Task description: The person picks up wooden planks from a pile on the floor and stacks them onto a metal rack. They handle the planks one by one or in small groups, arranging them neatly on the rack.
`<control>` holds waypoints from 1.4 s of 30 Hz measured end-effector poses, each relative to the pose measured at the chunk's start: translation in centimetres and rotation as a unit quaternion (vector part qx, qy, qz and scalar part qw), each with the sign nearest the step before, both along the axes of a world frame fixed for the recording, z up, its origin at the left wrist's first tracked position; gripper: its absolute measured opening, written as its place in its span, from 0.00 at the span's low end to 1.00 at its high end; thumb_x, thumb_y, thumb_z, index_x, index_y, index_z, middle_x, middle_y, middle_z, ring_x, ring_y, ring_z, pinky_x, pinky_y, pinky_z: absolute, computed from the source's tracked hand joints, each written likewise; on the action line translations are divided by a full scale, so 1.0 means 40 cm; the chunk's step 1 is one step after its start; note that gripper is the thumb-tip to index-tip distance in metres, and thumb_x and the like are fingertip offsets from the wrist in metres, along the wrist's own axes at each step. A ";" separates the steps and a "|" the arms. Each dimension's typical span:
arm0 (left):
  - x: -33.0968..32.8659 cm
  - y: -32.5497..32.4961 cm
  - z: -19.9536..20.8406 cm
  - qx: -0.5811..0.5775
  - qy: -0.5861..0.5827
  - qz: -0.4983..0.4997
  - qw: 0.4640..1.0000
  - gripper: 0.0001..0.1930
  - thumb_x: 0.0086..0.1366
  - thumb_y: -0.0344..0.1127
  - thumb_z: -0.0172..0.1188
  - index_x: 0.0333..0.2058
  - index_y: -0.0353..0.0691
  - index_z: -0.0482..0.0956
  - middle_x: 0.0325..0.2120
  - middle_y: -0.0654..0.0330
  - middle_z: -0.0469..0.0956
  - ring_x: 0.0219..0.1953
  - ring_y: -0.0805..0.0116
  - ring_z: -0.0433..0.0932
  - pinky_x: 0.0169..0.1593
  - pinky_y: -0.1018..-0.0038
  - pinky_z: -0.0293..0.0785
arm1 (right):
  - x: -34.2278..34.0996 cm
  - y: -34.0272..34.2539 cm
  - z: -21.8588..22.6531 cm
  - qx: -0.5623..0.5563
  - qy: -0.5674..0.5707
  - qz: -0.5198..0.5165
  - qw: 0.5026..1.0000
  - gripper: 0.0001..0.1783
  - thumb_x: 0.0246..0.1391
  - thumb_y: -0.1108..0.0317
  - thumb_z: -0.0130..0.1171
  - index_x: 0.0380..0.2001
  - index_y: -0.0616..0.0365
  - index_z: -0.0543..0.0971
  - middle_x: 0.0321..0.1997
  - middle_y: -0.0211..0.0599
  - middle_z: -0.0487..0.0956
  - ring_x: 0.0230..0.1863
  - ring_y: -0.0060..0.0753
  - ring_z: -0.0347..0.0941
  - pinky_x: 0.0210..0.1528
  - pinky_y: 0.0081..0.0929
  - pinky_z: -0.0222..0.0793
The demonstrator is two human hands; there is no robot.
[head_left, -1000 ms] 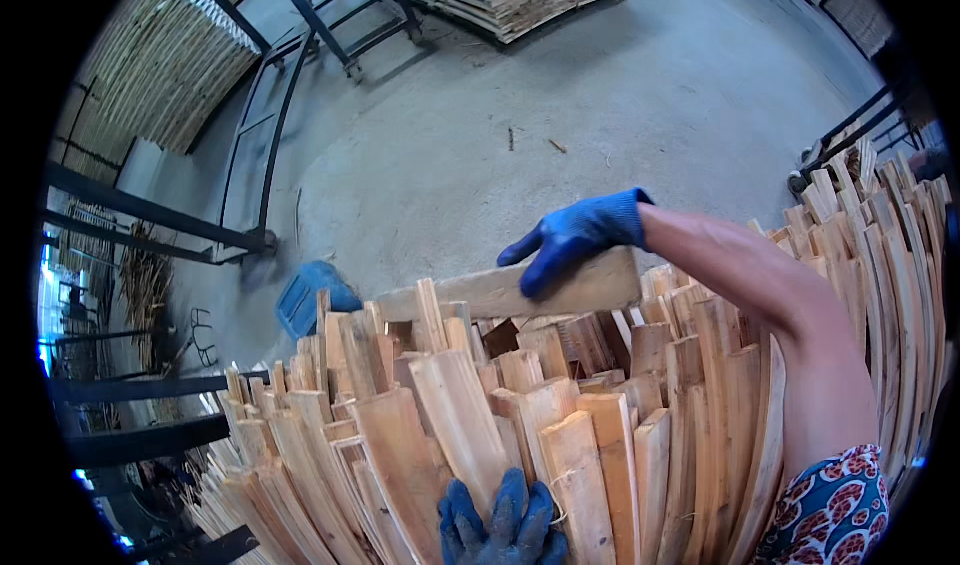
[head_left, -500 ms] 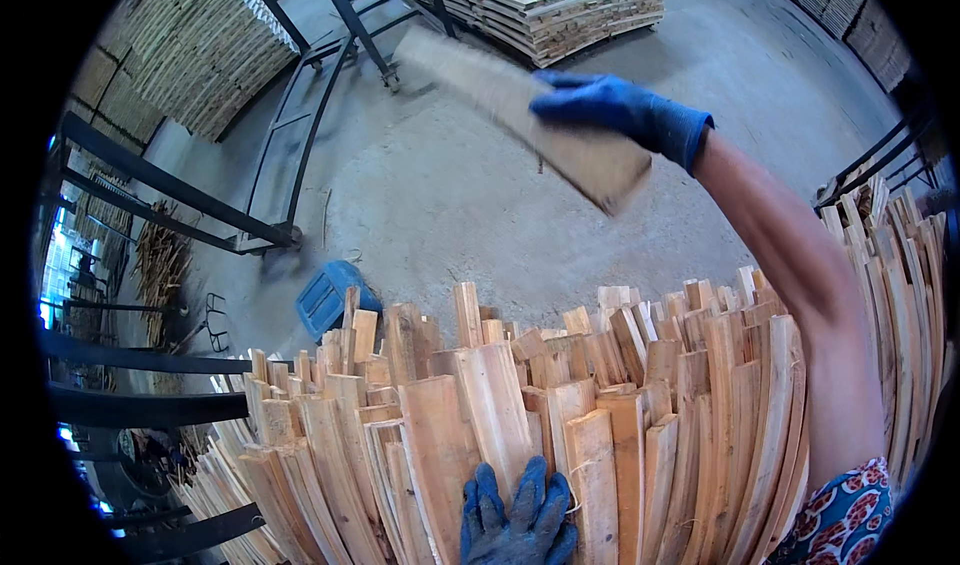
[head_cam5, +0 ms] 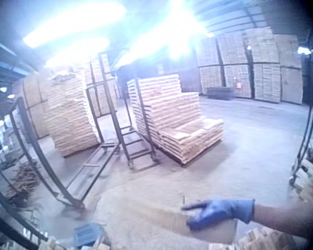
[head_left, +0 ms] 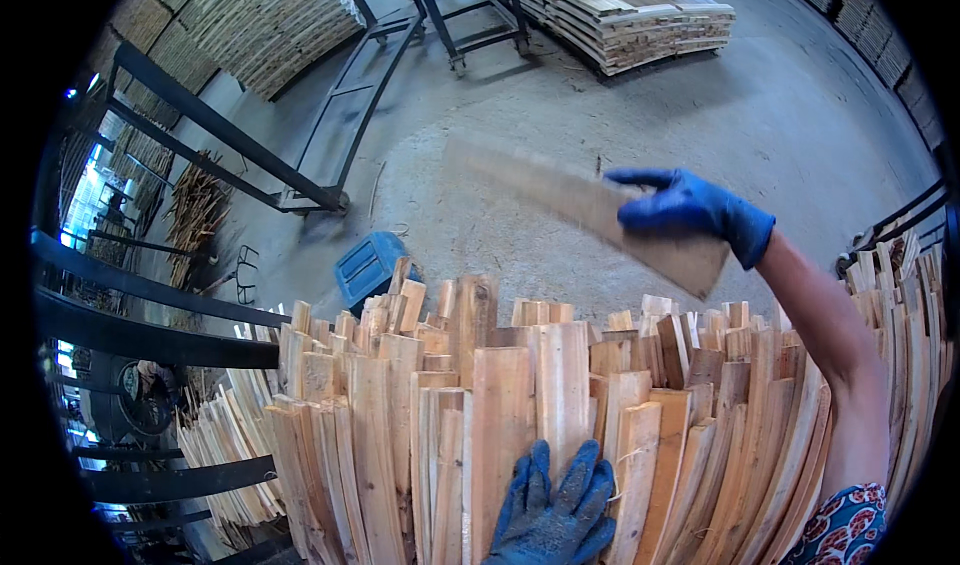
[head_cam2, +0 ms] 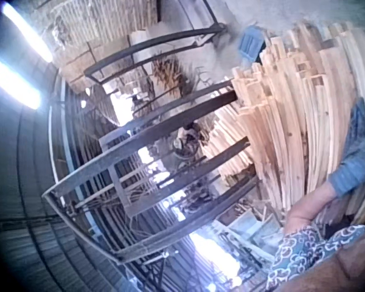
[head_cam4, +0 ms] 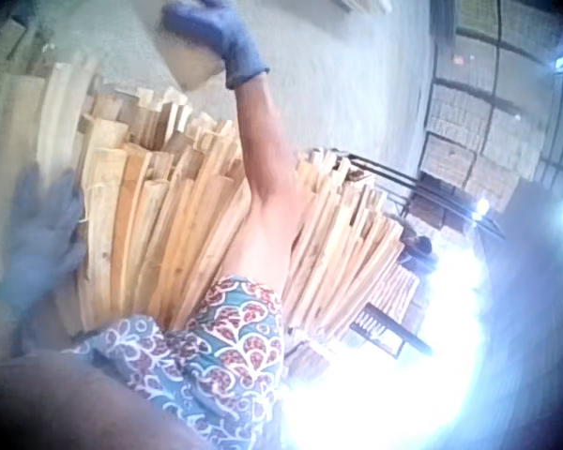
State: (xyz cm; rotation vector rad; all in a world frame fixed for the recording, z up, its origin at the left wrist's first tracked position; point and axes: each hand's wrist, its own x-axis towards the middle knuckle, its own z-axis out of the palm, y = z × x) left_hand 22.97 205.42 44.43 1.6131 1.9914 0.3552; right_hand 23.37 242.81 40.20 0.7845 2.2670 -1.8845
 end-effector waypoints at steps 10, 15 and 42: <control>-0.005 -0.018 -0.011 -0.010 -0.048 0.031 0.998 0.34 0.51 0.47 0.59 0.56 0.43 0.62 0.62 0.50 0.51 0.59 0.25 0.48 0.61 0.42 0.45 | -0.122 -0.040 0.033 -0.045 -0.016 0.099 0.994 0.40 0.44 0.49 0.64 0.60 0.48 0.63 0.49 0.43 0.75 0.46 0.32 0.73 0.49 0.25 0.70; -0.014 0.004 0.000 0.012 -0.061 0.001 0.998 0.33 0.51 0.47 0.59 0.56 0.44 0.62 0.61 0.51 0.52 0.59 0.25 0.48 0.61 0.43 0.46 | -0.069 -0.092 0.060 -0.103 -0.110 0.199 0.968 0.43 0.41 0.54 0.68 0.61 0.46 0.62 0.54 0.49 0.71 0.48 0.42 0.72 0.51 0.32 0.69; -0.026 0.037 0.002 -0.124 -0.152 -0.047 0.979 0.33 0.56 0.46 0.52 0.60 0.44 0.56 0.65 0.51 0.43 0.60 0.24 0.44 0.61 0.40 0.40 | -0.339 -0.125 -0.461 0.003 -0.006 0.195 0.981 0.46 0.39 0.46 0.66 0.62 0.46 0.60 0.50 0.45 0.74 0.49 0.37 0.71 0.53 0.29 0.64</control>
